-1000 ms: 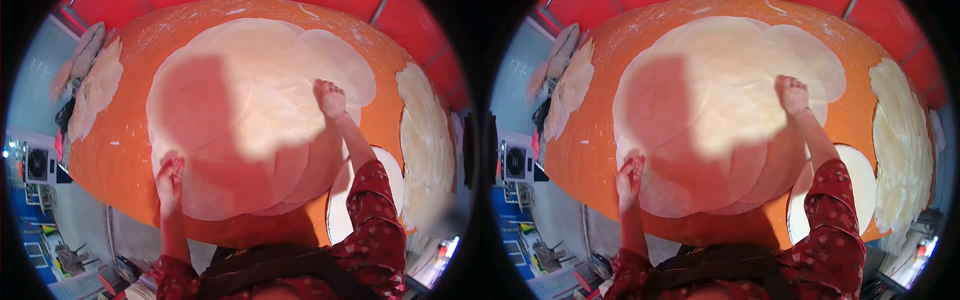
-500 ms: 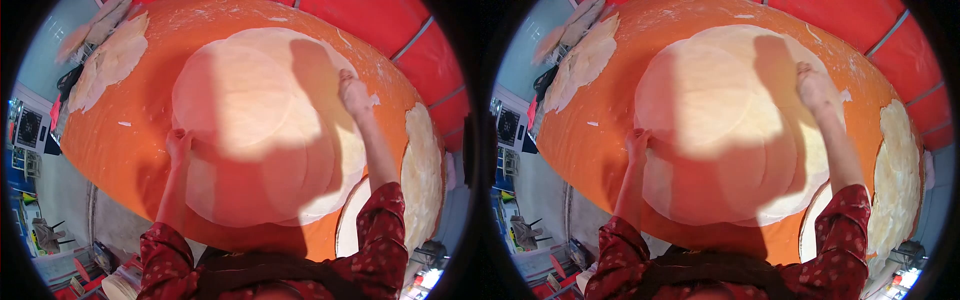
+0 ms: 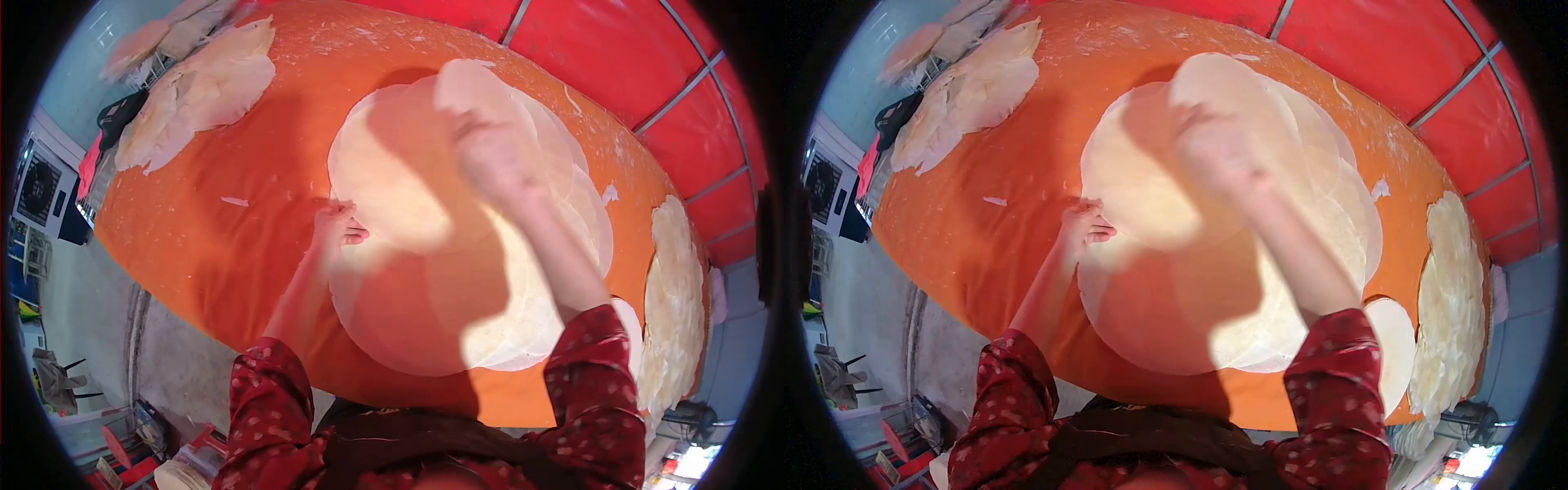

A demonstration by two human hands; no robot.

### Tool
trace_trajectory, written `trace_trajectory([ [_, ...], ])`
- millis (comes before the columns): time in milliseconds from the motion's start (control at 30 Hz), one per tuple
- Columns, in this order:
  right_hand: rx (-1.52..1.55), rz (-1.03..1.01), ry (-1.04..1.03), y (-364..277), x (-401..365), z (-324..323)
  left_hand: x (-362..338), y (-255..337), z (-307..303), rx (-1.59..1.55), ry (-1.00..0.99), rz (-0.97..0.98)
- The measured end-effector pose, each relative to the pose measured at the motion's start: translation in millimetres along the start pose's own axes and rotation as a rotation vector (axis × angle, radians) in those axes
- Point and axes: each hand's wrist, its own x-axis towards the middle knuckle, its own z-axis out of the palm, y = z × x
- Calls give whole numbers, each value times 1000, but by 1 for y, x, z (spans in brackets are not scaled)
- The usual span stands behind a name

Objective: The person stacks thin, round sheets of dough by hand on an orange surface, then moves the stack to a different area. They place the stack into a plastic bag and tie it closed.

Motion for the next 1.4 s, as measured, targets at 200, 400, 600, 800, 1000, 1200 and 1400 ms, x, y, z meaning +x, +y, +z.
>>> trace_trajectory([
  [200, 430, 138, 114, -163, -50, 90, 7, -7, -8, -139, -72, 39],
  [400, 605, 322, -133, -100, -37, 43, 5, -13, -3, -258, -109, 95],
  [600, 537, 282, 150, -185, -37, 54, 15, -24, -10, -414, -265, 271],
  [800, 995, 325, 124, -128, -37, 77, 0, 18, 8, -388, -366, 245],
  [1000, 1267, 557, 16, 146, 7, 76, 23, 30, 48, -366, -483, 176],
  [1200, 875, 306, 333, 260, 3, 49, 78, 21, 135, -454, -570, -19],
  [1400, 247, 377, 109, 128, -39, 127, 129, 23, 190, -534, -552, -209],
])
